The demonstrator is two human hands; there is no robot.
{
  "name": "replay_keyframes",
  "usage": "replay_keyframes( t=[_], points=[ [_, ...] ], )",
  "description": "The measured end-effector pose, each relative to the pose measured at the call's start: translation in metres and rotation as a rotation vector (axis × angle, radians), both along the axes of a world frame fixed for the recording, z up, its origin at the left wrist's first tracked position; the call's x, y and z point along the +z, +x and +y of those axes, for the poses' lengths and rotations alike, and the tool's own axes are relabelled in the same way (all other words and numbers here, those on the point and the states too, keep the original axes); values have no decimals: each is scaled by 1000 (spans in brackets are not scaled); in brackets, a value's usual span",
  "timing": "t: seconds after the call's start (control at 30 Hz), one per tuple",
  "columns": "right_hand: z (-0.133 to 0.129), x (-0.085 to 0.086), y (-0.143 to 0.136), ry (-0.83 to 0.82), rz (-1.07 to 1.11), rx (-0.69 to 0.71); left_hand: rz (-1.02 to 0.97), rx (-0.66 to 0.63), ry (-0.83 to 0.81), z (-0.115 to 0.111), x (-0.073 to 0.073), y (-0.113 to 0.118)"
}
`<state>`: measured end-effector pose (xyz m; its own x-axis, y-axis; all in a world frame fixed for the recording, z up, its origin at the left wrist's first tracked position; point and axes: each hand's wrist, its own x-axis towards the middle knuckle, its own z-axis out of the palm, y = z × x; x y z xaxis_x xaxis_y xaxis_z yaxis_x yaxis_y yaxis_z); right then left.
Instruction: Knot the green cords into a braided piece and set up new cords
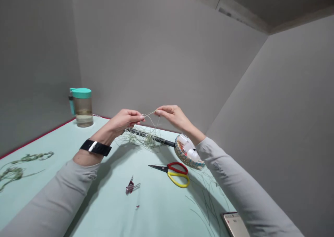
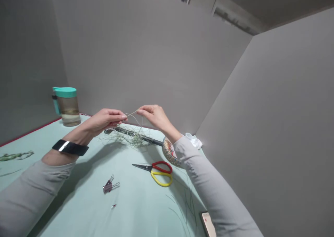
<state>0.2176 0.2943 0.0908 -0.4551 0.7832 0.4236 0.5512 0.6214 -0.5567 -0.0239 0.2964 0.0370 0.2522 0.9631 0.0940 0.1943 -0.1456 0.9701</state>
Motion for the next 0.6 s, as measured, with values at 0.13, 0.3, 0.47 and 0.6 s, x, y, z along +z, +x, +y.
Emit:
replay_keyframes(
  t=[0.13,0.3,0.47,0.6],
  points=[
    [13,32,12,26,28,-87,-20,31,-17,11,-9,-1],
    [15,66,18,29,168,-140,-50,89,-14,20,-16,-5],
    [5,112,23,83,438,-199,-41,162,-19,27,-28,-11],
    [-13,162,33,149,570,-236,7,218,-31,29,-38,-14]
  ],
)
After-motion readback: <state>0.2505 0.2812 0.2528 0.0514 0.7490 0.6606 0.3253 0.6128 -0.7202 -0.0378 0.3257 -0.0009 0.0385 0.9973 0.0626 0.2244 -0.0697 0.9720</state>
